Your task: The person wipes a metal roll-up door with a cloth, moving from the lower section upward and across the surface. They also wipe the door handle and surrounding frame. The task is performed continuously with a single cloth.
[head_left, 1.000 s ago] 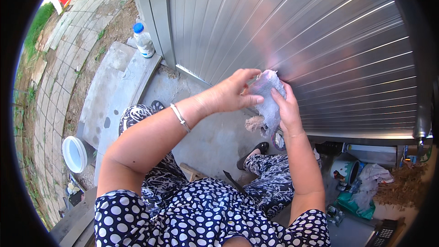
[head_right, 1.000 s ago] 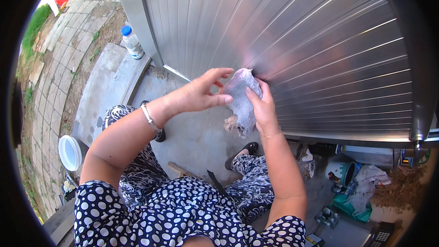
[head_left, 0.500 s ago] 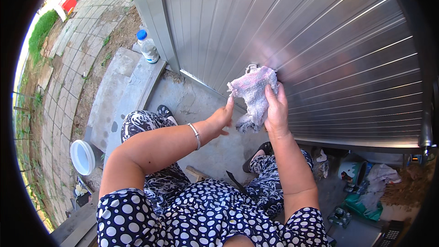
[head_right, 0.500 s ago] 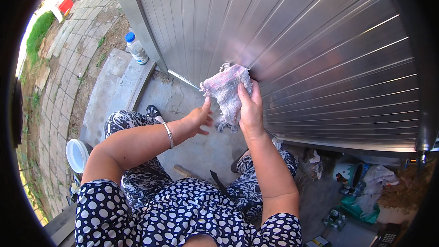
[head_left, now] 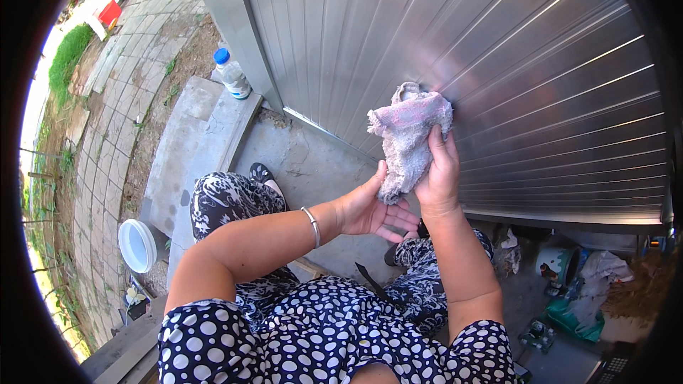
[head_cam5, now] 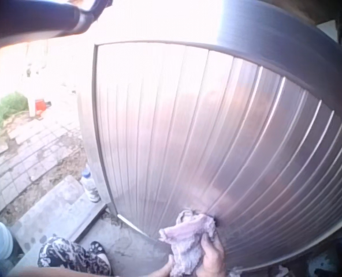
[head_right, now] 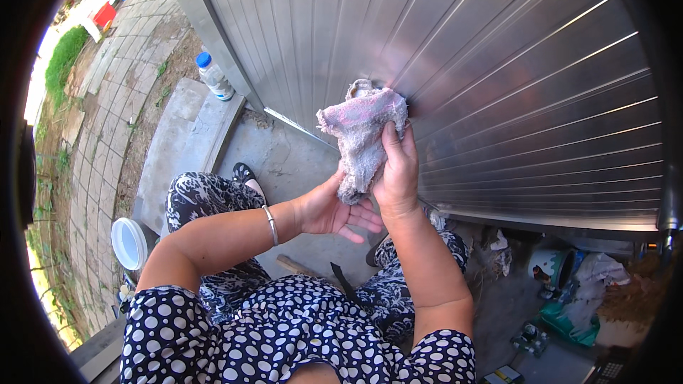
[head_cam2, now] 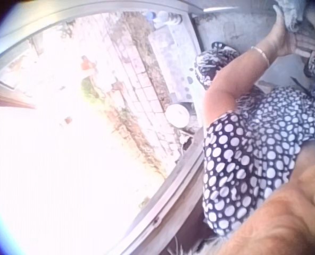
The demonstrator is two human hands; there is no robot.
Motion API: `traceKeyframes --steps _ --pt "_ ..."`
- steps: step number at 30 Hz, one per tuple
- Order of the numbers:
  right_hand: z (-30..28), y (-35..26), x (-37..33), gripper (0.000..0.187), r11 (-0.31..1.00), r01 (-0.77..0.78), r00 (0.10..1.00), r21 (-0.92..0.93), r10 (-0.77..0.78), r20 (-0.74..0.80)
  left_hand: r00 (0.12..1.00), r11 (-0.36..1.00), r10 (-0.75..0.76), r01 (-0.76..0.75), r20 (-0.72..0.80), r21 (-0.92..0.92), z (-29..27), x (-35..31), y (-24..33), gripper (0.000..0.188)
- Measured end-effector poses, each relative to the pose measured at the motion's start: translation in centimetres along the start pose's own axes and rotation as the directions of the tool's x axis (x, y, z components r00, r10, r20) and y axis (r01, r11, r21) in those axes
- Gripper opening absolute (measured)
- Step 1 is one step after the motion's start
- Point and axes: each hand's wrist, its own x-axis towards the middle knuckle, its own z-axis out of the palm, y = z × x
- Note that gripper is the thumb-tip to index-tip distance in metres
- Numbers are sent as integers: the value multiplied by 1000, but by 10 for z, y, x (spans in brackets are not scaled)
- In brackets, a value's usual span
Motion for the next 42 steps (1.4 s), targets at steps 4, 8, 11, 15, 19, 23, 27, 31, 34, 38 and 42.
traceKeyframes --steps 4,8,11,15,19,23,27,31,34,38,42 --pt "-10 -8 -2 38 998 38 999 -50 -37 14 899 890 427 -437 -98 -131 32 -4 2 64" --pt "-9 -7 -6 34 985 122 992 -125 -125 -22 711 695 684 -703 -162 -153 47 -13 8 56" --pt "-24 3 -7 35 905 184 982 -384 -190 24 600 616 746 -786 -290 -41 32 -16 4 48" --pt "-13 8 -26 38 614 333 940 -715 -280 197 533 586 772 -808 -346 62 34 -19 -2 50" --pt "-8 5 -36 79 -189 617 769 -764 -64 636 573 577 787 -815 -228 -59 48 -30 -4 67" --pt "-11 16 -48 85 -273 598 788 -754 28 615 592 630 767 -769 -248 111 51 -32 -21 64" --pt "-14 20 -58 76 -119 608 794 -785 110 598 522 618 761 -763 -386 187 25 -28 -21 47" --pt "-12 -26 -51 55 -159 665 691 -730 -238 682 335 492 818 -829 -468 266 32 -51 8 36" --pt "-24 -89 -51 50 -416 564 487 -714 -530 694 161 283 950 -808 -268 517 42 -82 38 35" --pt "-59 -159 -70 46 -601 252 270 -759 -709 651 -8 44 997 -727 -72 685 96 -108 85 35" --pt "-88 -195 -95 47 -608 30 153 -794 -782 604 -317 -324 932 -508 177 798 142 -138 143 43"
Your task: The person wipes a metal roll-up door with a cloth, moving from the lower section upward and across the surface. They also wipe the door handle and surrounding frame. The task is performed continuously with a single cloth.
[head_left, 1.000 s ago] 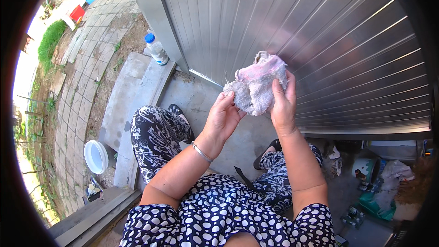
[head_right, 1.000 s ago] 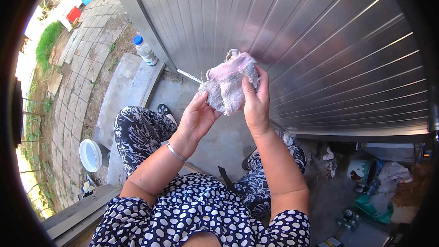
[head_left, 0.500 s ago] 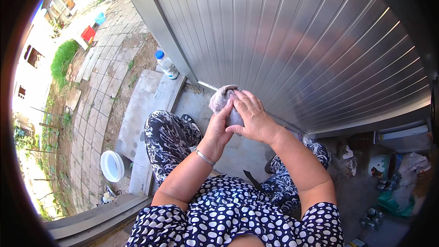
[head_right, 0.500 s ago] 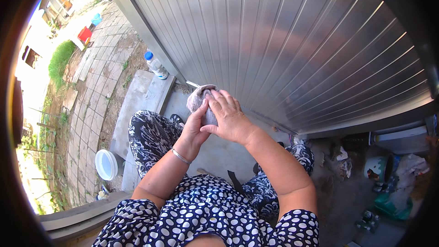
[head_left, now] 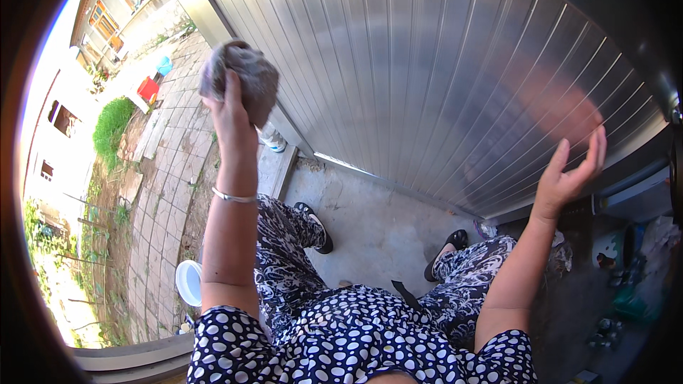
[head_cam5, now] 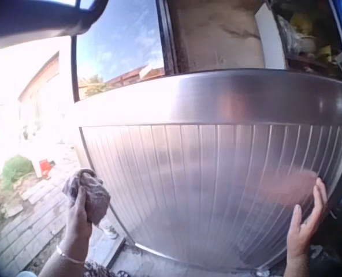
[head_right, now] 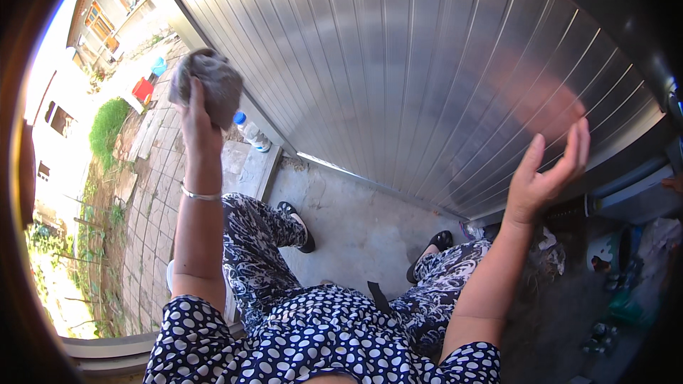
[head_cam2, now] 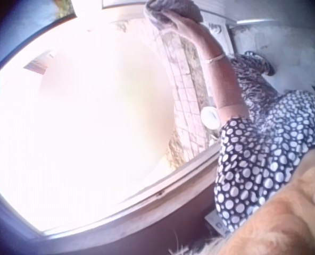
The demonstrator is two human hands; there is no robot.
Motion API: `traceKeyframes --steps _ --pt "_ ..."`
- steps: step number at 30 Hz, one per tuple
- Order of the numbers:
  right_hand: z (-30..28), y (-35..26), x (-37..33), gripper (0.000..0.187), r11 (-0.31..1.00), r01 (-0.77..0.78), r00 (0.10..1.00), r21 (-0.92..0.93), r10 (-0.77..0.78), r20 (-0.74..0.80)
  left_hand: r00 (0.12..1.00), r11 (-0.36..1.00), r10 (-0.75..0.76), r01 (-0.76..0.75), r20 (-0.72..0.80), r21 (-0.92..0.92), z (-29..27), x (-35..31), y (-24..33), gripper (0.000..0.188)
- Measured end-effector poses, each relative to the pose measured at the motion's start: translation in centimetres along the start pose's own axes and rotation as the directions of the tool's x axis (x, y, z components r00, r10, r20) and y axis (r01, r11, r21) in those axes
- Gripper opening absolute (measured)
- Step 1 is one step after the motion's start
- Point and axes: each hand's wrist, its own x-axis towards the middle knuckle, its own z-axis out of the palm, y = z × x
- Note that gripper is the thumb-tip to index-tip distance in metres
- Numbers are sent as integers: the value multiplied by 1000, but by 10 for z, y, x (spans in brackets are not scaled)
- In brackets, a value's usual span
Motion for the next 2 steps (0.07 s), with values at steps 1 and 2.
traceKeyframes --steps 1,2 --pt "-5 9 -2 46 999 -28 999 -15 28 -32 988 988 141 -145 66 61 5 18 17 46" --pt "-11 18 -4 46 998 -49 997 -38 47 -63 953 954 269 -284 138 102 12 36 29 49"
